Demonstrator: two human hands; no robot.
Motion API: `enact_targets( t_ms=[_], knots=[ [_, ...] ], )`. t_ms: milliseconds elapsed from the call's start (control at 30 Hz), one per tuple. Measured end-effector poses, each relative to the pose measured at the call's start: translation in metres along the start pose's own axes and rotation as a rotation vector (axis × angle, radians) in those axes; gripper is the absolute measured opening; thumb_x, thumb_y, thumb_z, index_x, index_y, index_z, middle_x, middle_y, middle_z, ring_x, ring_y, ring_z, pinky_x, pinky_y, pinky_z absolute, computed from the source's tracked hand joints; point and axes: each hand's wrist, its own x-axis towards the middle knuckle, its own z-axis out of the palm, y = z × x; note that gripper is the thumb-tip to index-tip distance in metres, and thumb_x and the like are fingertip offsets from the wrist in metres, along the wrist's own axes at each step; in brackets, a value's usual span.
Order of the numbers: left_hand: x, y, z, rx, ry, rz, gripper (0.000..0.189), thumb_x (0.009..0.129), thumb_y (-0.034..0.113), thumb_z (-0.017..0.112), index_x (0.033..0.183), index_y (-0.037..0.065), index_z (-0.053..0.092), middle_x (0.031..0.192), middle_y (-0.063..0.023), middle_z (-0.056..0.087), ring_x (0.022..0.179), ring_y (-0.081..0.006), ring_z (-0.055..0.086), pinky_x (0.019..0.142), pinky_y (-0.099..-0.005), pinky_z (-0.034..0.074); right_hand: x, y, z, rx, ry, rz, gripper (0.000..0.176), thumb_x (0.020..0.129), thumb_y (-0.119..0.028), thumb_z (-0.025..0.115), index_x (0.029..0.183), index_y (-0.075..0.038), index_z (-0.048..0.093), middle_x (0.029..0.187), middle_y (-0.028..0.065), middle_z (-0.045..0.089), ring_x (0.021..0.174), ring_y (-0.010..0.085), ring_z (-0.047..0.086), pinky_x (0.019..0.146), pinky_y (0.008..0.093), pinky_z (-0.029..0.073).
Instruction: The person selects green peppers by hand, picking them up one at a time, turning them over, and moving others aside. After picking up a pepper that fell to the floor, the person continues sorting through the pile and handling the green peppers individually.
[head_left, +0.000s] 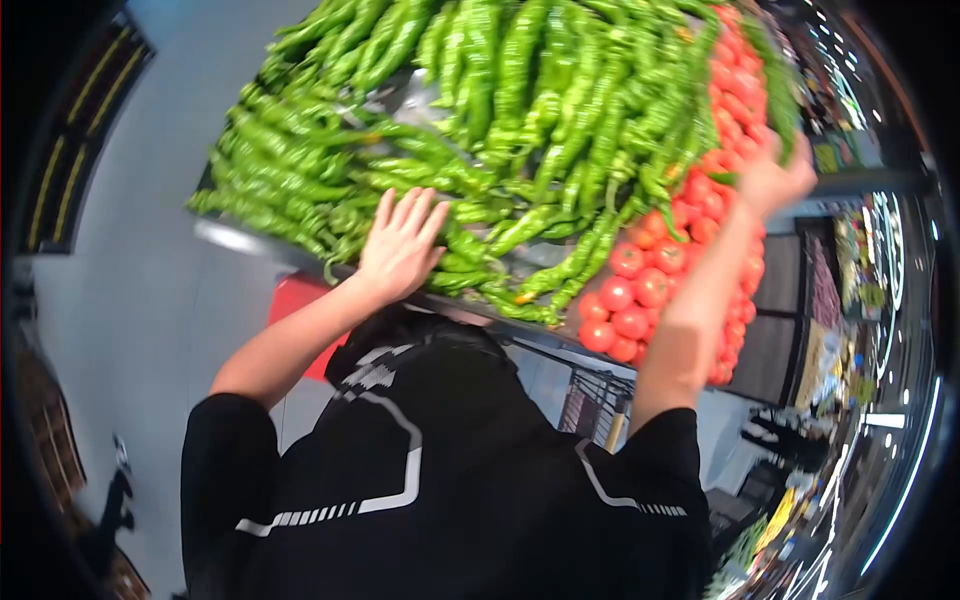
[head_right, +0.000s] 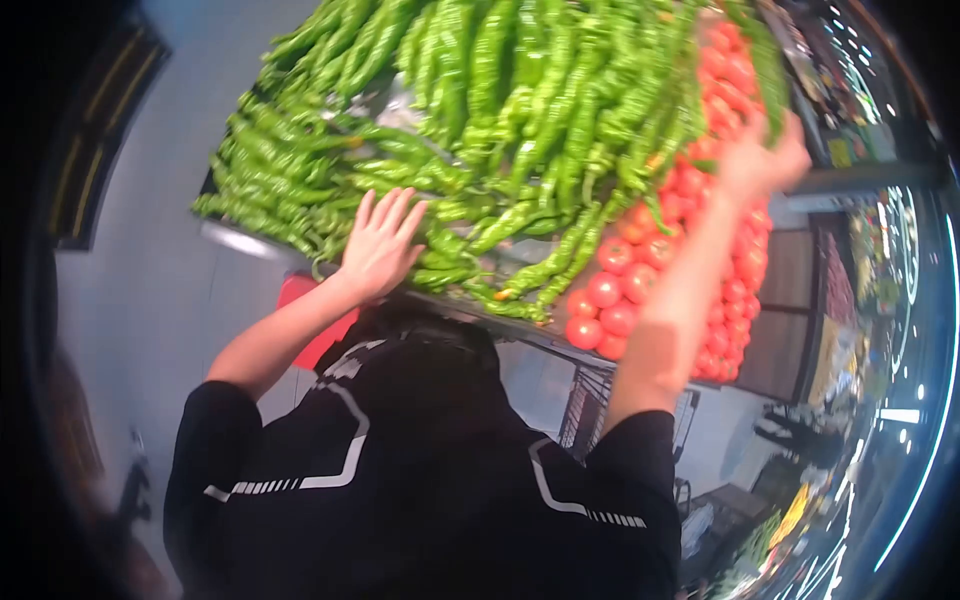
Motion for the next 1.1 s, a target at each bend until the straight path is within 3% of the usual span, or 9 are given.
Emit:
enact_targets(
  t_ms=[33, 100, 267, 367, 433, 533, 733, 1000, 1100],
  knots=[
    [-0.006, 0.001, 0.005, -0.014, 0.007, -0.020, 0.071, 0.089, 0.033, 0.068, 0.150, 0.007, 0.042, 0.153, -0.0180, 0.042, 0.144, -0.0346, 0.035, 0.121, -0.0571, 0.018, 0.000, 0.019, -0.010, -0.447, 0.318, -0.308, 0.035, 0.087, -0.005, 0.074, 0.120, 0.004, 0.065, 0.095, 0.0174, 0.070, 0.075, 0.0252, 0.070, 0.066, 0.0364, 0.057],
    [-0.010, 0.002, 0.007, -0.023, 0.009, -0.032, 0.072, 0.090, 0.033, 0.067, 0.151, 0.006, 0.040, 0.154, -0.0183, 0.041, 0.146, -0.0350, 0.033, 0.122, -0.0575, 0.016, 0.006, -0.001, -0.041, 0.152, 0.222, 0.282, 0.037, 0.092, -0.009, 0.071, 0.124, 0.008, 0.060, 0.100, 0.0186, 0.070, 0.075, 0.0255, 0.074, 0.059, 0.0332, 0.057],
    [-0.012, 0.000, 0.010, -0.056, 0.013, -0.043, 0.069, 0.090, 0.032, 0.066, 0.150, 0.005, 0.043, 0.152, -0.0181, 0.043, 0.146, -0.0345, 0.033, 0.122, -0.0575, 0.016, -0.011, -0.031, -0.076, 0.520, 0.296, 0.490, 0.026, 0.101, -0.016, 0.058, 0.117, 0.005, 0.058, 0.087, 0.0109, 0.064, 0.066, 0.0164, 0.060, 0.053, 0.0287, 0.051],
    [-0.022, 0.003, 0.011, -0.091, 0.098, -0.087, 0.067, 0.087, 0.028, 0.069, 0.147, 0.007, 0.046, 0.146, -0.0191, 0.046, 0.143, -0.0357, 0.036, 0.121, -0.0557, 0.022, -0.114, -0.087, -0.033, 0.659, -0.355, 0.557, 0.030, 0.099, -0.009, 0.058, 0.128, -0.003, 0.058, 0.100, 0.0096, 0.065, 0.070, 0.0095, 0.059, 0.053, 0.0194, 0.048],
    [-0.021, 0.003, 0.009, -0.137, 0.155, -0.097, 0.062, 0.087, 0.026, 0.069, 0.143, 0.007, 0.051, 0.143, -0.0203, 0.049, 0.141, -0.0370, 0.038, 0.120, -0.0512, 0.025, -0.170, -0.159, 0.005, 0.544, -0.687, -0.020, 0.043, 0.089, -0.008, 0.072, 0.131, -0.003, 0.061, 0.114, 0.0120, 0.068, 0.094, 0.0210, 0.067, 0.079, 0.0318, 0.054],
    [-0.023, 0.003, 0.007, -0.188, 0.009, -0.178, 0.062, 0.085, 0.023, 0.070, 0.142, 0.006, 0.051, 0.142, -0.0210, 0.049, 0.140, -0.0372, 0.039, 0.119, -0.0502, 0.028, -0.262, -0.162, 0.061, 0.485, -1.058, 0.037, 0.044, 0.092, -0.032, 0.072, 0.130, -0.011, 0.063, 0.111, 0.0156, 0.067, 0.097, 0.0371, 0.067, 0.083, 0.0428, 0.054],
    [-0.037, 0.006, -0.014, -0.347, 0.296, 0.047, 0.032, 0.079, 0.002, 0.068, 0.110, 0.003, 0.069, 0.132, -0.0185, 0.060, 0.130, -0.0373, 0.053, 0.113, -0.0546, 0.038, -0.263, -0.168, 0.060, 0.210, -1.043, 0.100, 0.042, 0.094, -0.038, 0.067, 0.129, -0.016, 0.064, 0.104, 0.0128, 0.067, 0.090, 0.0357, 0.069, 0.074, 0.0454, 0.056],
    [0.032, -0.004, 0.003, -0.003, 0.157, -0.076, 0.063, 0.092, 0.041, 0.065, 0.140, 0.002, 0.052, 0.145, -0.0227, 0.049, 0.138, -0.0373, 0.042, 0.120, -0.0509, 0.025, -0.114, -0.174, 0.056, 0.444, -0.495, 0.117, 0.027, 0.091, -0.014, 0.071, 0.115, -0.003, 0.067, 0.100, 0.0136, 0.067, 0.083, 0.0232, 0.070, 0.066, 0.0338, 0.058],
    [0.026, -0.008, 0.007, 0.043, 0.112, -0.046, 0.073, 0.093, 0.049, 0.062, 0.144, 0.000, 0.047, 0.147, -0.0248, 0.046, 0.140, -0.0375, 0.040, 0.122, -0.0503, 0.022, -0.114, -0.156, 0.134, 0.192, -0.723, 0.105, 0.059, 0.093, -0.028, 0.065, 0.141, -0.002, 0.044, 0.114, 0.0268, 0.065, 0.099, 0.0387, 0.069, 0.089, 0.0496, 0.055]
  ],
)
